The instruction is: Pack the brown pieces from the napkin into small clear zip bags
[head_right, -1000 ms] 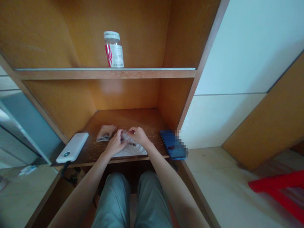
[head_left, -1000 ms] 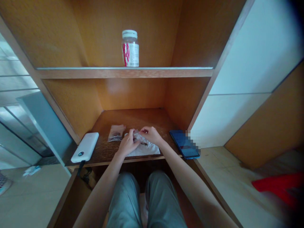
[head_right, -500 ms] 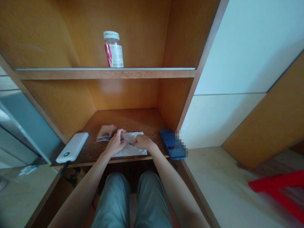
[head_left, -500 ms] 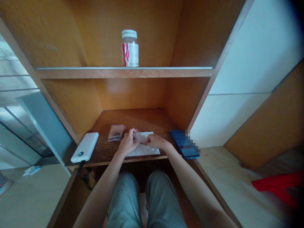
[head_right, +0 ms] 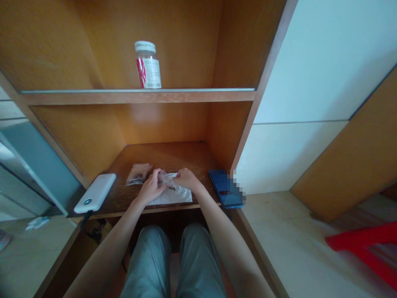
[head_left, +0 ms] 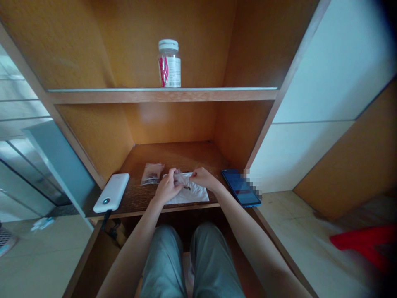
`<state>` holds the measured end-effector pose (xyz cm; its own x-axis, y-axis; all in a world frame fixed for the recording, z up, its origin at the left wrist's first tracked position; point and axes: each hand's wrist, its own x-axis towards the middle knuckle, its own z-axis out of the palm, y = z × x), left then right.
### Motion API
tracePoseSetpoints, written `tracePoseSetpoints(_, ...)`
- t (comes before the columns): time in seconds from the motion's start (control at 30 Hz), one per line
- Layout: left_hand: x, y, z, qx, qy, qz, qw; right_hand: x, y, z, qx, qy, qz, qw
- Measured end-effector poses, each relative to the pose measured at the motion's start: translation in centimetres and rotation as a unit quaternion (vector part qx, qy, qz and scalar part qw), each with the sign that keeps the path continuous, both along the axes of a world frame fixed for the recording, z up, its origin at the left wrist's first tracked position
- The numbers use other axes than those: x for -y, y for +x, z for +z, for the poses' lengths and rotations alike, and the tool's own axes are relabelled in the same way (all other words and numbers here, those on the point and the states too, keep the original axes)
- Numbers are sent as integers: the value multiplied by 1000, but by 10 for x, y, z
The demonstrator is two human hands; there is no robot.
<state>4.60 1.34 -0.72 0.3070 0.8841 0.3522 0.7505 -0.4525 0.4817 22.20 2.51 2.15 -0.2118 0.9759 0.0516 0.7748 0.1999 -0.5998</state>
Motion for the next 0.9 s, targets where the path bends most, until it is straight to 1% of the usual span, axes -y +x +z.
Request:
tracePoseSetpoints(0.1, 0, 1, 1, -14, 4, 9, 1000, -6, -4, 13, -67, 55, 0, 996)
tracePoseSetpoints(0.17, 0, 1, 1, -23, 4, 14, 1000, -9, -8, 16, -93, 73, 8, 993)
tracePoseSetpoints(0.37, 1, 1, 3, -12, 11, 6, 1000, -13, -17, 5, -111, 81, 60, 989)
tracePoseSetpoints(0.47, 2, 1, 3, -9, 10, 3, 1000, -10, -12, 3, -113, 97, 56, 987)
tracePoseSetpoints(0.57, 2, 1, 3, 0, 11, 1, 1000, -2, -5, 4, -59, 86, 51, 993)
tracePoseSetpoints(0.63, 2, 0, 3, 4, 10, -1, 1000, 6, -2, 5, 2, 64, 67, 996)
tracePoseSetpoints(0.77, 2, 0, 2, 10, 14, -13, 1000, 19, -2, 4, 125, 16, 111, 986)
tracePoseSetpoints(0.83, 1, 0, 1, 11, 10, -11, 1000, 22, -4, 3, 166, 0, 115, 979)
tracePoseSetpoints(0.9, 0, 0, 1, 11, 3, -6, 1000, 23, -6, 1, 184, -2, 102, 978)
